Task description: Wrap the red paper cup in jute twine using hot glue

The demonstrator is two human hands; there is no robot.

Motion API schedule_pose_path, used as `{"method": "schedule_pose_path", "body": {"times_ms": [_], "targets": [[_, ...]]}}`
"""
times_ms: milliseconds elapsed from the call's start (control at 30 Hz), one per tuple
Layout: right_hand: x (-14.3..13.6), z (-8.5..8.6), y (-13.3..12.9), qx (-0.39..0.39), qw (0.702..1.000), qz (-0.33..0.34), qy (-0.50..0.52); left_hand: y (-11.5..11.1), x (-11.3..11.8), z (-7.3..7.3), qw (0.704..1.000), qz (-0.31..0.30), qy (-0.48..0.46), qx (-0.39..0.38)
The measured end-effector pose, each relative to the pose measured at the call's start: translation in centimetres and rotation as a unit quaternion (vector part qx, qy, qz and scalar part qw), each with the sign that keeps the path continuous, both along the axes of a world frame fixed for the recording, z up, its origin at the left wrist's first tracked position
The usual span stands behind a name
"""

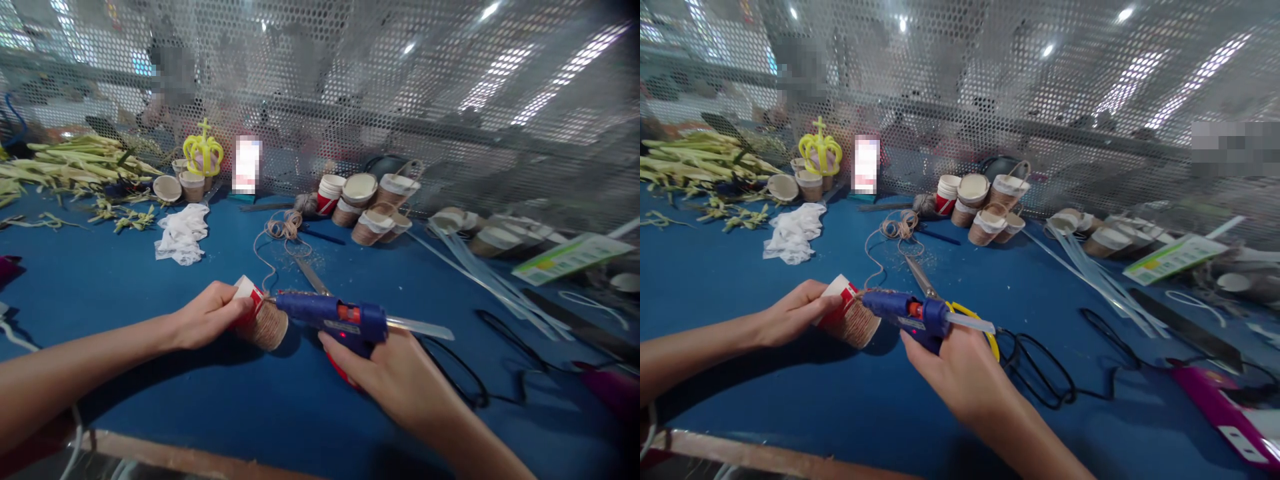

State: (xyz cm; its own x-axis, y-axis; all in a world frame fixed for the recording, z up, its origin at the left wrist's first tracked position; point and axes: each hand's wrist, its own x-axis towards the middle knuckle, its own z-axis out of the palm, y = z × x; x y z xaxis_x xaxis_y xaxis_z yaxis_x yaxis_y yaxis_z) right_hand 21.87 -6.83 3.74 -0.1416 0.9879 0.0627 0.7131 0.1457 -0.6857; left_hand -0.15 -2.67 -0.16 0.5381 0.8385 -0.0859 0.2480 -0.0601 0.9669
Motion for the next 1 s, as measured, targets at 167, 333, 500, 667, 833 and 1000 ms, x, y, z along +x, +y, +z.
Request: {"method": "schedule_pose_path", "body": {"times_ms": [167, 333, 500, 667, 833, 1000], "targets": [[-0.2, 0.9, 0.2, -0.044, 0.998, -0.013, -0.041, 0.1, -0.1, -0.3, 1.0, 0.012, 0.019, 0.011], [1.4, 2.2, 1.0, -0.117, 0.992, 0.015, 0.038, 0.5, 0.0, -0.3, 0.998, 0.058, 0.024, -0.017], [4.5, 2.3, 4.1, -0.089, 0.981, -0.098, 0.143, 0.9, -0.1, 0.0, 0.995, 0.092, 0.0, -0.033], [6.5, 0.4, 8.2, -0.08, 0.974, -0.182, 0.112, 0.8, -0.2, 0.1, 0.997, 0.071, -0.029, -0.032], [7.2, -2.3, 10.3, -0.137, 0.968, -0.207, 0.027, 0.7, -0.3, -0.2, 1.0, 0.03, 0.002, 0.001], [6.6, -2.2, 10.6, -0.101, 0.966, -0.23, -0.06, 0.6, -0.4, 0.2, 0.998, -0.013, 0.055, 0.034]]}}
